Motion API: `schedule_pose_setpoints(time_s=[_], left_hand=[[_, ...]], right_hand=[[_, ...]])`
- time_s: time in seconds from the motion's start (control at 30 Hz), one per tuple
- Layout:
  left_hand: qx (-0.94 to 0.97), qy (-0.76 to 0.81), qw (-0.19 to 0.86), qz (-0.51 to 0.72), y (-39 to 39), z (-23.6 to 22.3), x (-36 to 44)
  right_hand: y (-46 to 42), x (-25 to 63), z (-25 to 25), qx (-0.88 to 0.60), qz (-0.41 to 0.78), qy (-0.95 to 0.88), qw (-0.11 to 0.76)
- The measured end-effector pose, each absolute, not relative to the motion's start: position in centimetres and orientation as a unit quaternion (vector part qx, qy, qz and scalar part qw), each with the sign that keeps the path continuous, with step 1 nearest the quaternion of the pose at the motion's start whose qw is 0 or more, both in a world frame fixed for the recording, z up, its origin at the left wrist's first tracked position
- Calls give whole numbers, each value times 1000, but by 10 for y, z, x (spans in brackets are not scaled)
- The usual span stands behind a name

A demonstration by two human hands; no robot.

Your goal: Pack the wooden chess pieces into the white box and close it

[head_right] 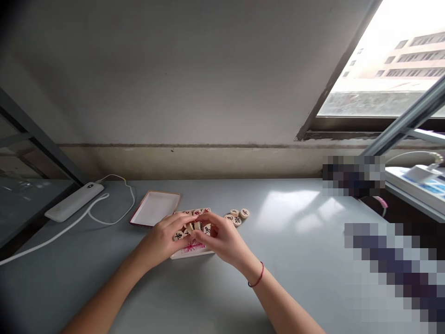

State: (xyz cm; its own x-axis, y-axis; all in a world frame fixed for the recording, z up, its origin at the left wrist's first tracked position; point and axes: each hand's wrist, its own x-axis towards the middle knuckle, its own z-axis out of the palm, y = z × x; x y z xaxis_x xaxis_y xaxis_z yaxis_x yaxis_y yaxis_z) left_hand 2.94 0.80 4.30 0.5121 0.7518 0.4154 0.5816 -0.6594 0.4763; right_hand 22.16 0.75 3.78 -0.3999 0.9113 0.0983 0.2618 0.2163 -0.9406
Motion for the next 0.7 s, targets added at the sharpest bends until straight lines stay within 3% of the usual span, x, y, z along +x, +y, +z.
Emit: schedule_pose_setpoints(time_s=[0.27,0.7], left_hand=[[842,431,292,145,1,60,-1],[846,432,290,113,-1,53,3]], right_hand=[[9,226,39,-462,438,-692,340],[6,226,37,-462,415,-715,321]])
